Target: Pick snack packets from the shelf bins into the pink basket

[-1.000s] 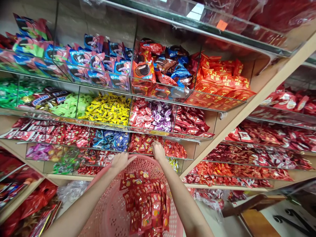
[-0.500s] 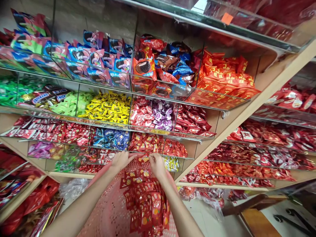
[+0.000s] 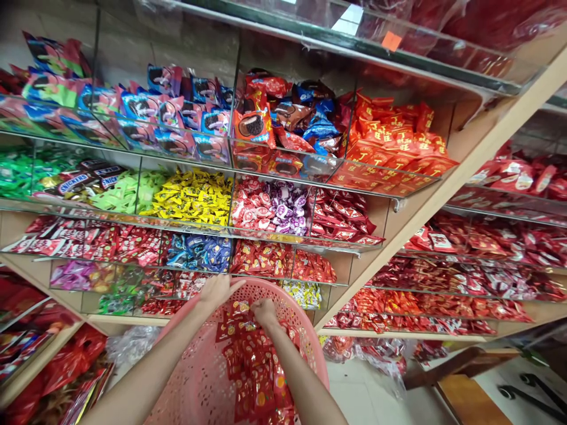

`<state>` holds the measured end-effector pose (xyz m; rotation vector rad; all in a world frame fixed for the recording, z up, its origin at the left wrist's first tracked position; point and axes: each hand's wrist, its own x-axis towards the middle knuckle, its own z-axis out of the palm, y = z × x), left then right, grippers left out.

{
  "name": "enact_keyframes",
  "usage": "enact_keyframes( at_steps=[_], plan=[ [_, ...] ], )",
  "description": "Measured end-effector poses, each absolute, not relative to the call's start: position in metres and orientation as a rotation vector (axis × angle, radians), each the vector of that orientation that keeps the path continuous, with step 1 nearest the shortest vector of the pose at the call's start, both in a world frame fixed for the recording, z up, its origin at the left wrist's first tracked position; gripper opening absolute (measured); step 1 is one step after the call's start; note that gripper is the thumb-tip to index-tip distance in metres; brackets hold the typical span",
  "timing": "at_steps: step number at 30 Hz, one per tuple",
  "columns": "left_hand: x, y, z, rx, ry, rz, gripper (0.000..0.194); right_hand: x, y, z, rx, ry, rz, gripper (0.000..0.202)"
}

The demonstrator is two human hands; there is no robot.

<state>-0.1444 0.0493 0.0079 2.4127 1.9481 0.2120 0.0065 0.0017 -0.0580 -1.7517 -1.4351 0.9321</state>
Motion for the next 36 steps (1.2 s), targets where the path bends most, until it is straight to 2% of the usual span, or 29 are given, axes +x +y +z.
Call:
enact_keyframes(
  at_steps=[3, 6, 13, 17, 20, 23, 27, 30, 32, 36],
  plan=[
    [-0.145, 0.049, 0.008, 2.411, 1.936, 0.203, 0.075, 0.005, 0.002, -0.059, -1.805, -1.477, 0.827, 0.021],
    [-0.145, 0.049, 0.008, 2.418, 1.922, 0.199, 0.074, 0.010, 0.005, -0.049, -1.880, -1.563, 0.546, 0.018],
    [-0.144, 0.049, 0.007, 2.384, 1.934, 0.200, 0.071, 0.003, 0.033, 0.014, -1.745, -1.620, 0.277, 0.029],
    [-0.145, 0.050, 0.008, 2.399, 1.910, 0.181, 0.069, -0.020, 0.059, 0.032, -1.766, -1.663, 0.343, 0.029],
    [-0.145, 0.050, 0.008, 2.397, 1.907, 0.176, 0.068, -0.035, 0.074, 0.028, -1.859, -1.653, 0.413, 0.034],
    [-0.146, 0.050, 0.007, 2.416, 1.911, 0.192, 0.068, -0.039, 0.084, 0.020, -1.886, -1.582, 0.500, 0.029],
    [-0.145, 0.050, 0.005, 2.427, 1.919, 0.203, 0.071, -0.027, 0.086, 0.014, -1.771, -1.485, 0.652, 0.022],
    [-0.145, 0.050, 0.006, 2.416, 1.916, 0.192, 0.074, -0.012, 0.079, 0.020, -1.684, -1.534, 0.641, 0.025],
    [-0.145, 0.049, 0.007, 2.406, 1.916, 0.194, 0.075, -0.002, 0.072, 0.027, -1.665, -1.681, 0.467, 0.027],
    [-0.144, 0.049, 0.009, 2.406, 1.922, 0.200, 0.074, 0.016, 0.058, 0.032, -1.681, -2.032, -0.156, 0.021]
  ],
)
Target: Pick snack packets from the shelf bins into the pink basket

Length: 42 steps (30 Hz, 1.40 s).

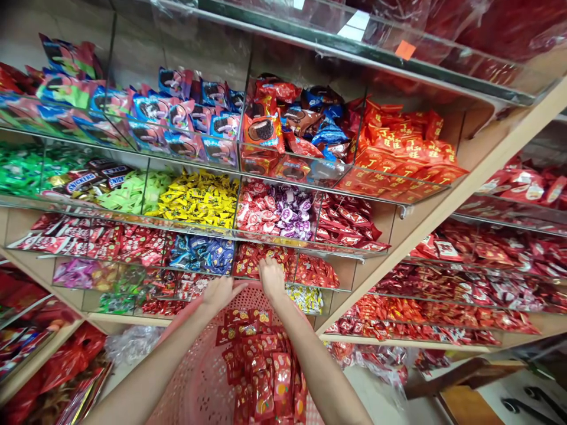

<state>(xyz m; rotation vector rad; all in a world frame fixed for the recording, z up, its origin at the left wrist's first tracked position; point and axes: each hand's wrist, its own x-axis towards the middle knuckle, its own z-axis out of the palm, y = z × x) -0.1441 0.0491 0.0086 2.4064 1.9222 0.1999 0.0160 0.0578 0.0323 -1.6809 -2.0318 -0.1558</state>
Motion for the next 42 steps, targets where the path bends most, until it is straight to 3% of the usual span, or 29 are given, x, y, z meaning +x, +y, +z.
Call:
enact_keyframes(
  at_steps=[3, 6, 11, 24, 29, 42],
  plan=[
    [-0.144, 0.049, 0.008, 2.393, 1.940, 0.199, 0.072, 0.024, 0.052, 0.025, -1.665, -2.216, -0.402, 0.019],
    [-0.144, 0.049, 0.007, 2.386, 1.947, 0.210, 0.069, 0.028, 0.048, 0.014, -1.640, -2.267, -0.429, 0.019],
    [-0.144, 0.049, 0.005, 2.417, 1.955, 0.242, 0.067, 0.032, 0.041, 0.001, -1.632, -2.162, -0.303, 0.017],
    [-0.143, 0.047, 0.009, 2.358, 1.952, 0.203, 0.066, 0.023, 0.065, 0.005, -1.686, -2.082, 0.149, 0.040],
    [-0.144, 0.047, 0.009, 2.387, 1.937, 0.219, 0.067, 0.028, 0.062, 0.004, -1.601, -2.098, 0.318, 0.028],
    [-0.144, 0.049, 0.007, 2.370, 1.944, 0.229, 0.069, 0.027, 0.040, 0.018, -1.478, -1.824, 0.215, 0.026]
  ],
)
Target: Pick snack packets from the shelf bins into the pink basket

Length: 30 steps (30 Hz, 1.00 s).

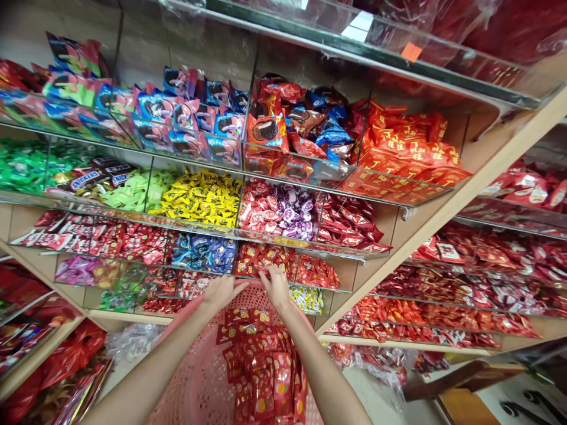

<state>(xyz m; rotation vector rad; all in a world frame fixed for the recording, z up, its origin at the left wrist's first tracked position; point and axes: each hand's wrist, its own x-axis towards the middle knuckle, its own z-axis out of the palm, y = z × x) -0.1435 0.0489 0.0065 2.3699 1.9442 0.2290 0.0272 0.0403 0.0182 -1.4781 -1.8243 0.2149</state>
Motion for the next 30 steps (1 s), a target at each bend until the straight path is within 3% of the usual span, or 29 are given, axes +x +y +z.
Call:
enact_keyframes(
  at_steps=[6, 13, 18, 24, 30],
  plan=[
    [-0.144, 0.049, 0.004, 2.382, 1.913, 0.247, 0.073, 0.024, 0.004, 0.029, -1.465, -1.893, 0.254, 0.025],
    [-0.145, 0.049, 0.001, 2.417, 1.914, 0.269, 0.074, 0.020, -0.013, -0.006, -2.007, -2.163, 0.053, 0.014],
    [-0.144, 0.049, 0.001, 2.415, 1.918, 0.274, 0.072, -0.004, -0.002, -0.018, -2.104, -2.241, -0.064, 0.017],
    [-0.144, 0.050, 0.002, 2.399, 1.930, 0.263, 0.072, -0.015, 0.006, -0.020, -2.060, -2.050, 0.207, 0.037],
    [-0.144, 0.049, 0.002, 2.403, 1.916, 0.278, 0.071, 0.017, 0.005, -0.020, -1.807, -2.180, 0.365, 0.022]
  ],
)
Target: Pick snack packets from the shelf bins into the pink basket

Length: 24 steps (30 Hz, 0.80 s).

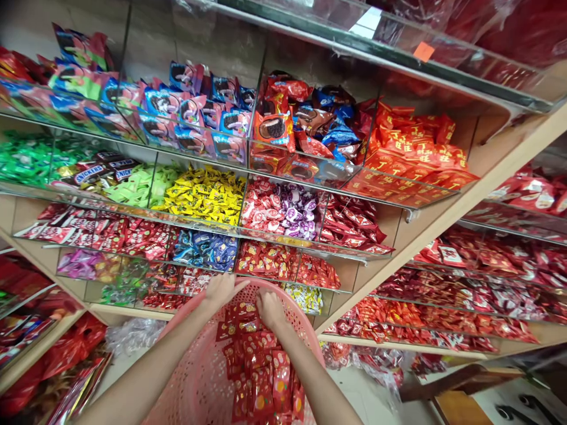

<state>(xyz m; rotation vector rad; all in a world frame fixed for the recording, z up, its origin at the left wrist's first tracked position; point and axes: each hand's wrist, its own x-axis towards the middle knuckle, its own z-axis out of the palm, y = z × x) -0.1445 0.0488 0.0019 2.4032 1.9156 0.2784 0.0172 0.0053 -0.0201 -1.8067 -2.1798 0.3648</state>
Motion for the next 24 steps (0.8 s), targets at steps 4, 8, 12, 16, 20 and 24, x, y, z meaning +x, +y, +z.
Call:
enact_keyframes(
  at_steps=[4, 8, 12, 16, 20, 24],
  plan=[
    [-0.145, 0.049, 0.001, 2.429, 1.913, 0.287, 0.073, 0.025, 0.002, -0.026, -1.505, -2.400, 0.406, 0.030],
    [-0.144, 0.049, 0.002, 2.421, 1.913, 0.274, 0.074, 0.020, 0.002, -0.030, -1.425, -2.472, 0.403, 0.033],
    [-0.145, 0.048, 0.003, 2.425, 1.915, 0.279, 0.073, 0.017, 0.004, -0.031, -1.594, -2.439, 0.323, 0.031],
    [-0.145, 0.048, 0.003, 2.438, 1.922, 0.291, 0.073, 0.014, 0.001, -0.037, -1.771, -2.373, 0.249, 0.032],
    [-0.145, 0.049, 0.002, 2.418, 1.925, 0.285, 0.072, 0.009, 0.002, -0.033, -1.806, -2.307, 0.229, 0.027],
    [-0.145, 0.050, 0.001, 2.418, 1.927, 0.285, 0.072, 0.015, 0.021, -0.004, -1.830, -2.064, 0.100, 0.030]
  ],
)
